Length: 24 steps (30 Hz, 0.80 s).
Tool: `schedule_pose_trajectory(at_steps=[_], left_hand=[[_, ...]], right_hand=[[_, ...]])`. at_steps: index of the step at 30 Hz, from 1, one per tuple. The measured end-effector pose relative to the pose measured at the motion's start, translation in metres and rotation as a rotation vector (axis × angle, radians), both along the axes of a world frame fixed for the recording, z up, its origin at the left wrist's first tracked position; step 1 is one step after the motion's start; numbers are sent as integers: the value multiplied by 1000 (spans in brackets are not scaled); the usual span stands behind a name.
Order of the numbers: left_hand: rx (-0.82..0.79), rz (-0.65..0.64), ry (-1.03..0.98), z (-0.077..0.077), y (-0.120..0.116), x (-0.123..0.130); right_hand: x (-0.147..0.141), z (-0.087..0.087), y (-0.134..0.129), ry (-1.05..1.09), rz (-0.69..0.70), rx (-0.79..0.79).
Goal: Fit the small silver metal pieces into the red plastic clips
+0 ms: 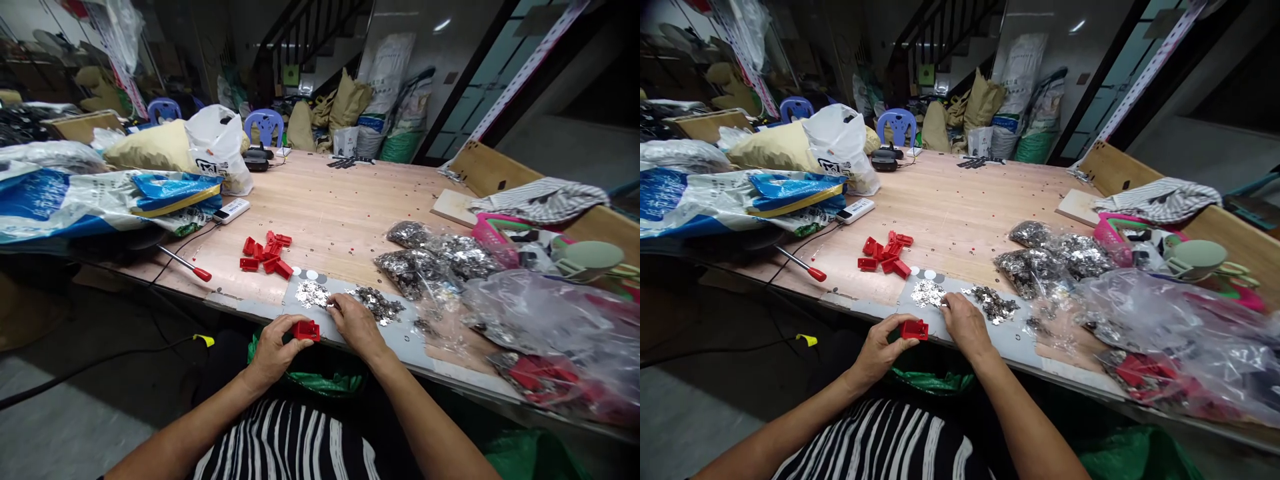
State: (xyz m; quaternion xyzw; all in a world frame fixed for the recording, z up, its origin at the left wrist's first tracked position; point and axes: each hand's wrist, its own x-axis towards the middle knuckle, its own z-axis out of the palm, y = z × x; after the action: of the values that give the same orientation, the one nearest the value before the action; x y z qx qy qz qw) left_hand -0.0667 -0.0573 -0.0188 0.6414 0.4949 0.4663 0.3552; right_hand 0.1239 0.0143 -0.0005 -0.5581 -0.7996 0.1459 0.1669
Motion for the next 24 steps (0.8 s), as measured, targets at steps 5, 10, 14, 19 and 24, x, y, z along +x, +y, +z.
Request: schedule_pose_trajectory(at_steps=[5, 10, 14, 19, 24], left_hand=[[10, 21, 4, -1, 4, -4], [24, 56, -9, 1, 7, -8], [12, 66, -39, 3, 10, -9], [-33, 65, -92, 8, 12, -7], [-82, 62, -149, 8, 13, -4]], right_hand=[[-10, -1, 11, -52, 6, -3], [-10, -2, 17, -57, 20, -28], [-8, -2, 16, -32, 23, -22], [-5, 1, 14, 76, 18, -84], [1, 0, 14, 143, 72, -113]])
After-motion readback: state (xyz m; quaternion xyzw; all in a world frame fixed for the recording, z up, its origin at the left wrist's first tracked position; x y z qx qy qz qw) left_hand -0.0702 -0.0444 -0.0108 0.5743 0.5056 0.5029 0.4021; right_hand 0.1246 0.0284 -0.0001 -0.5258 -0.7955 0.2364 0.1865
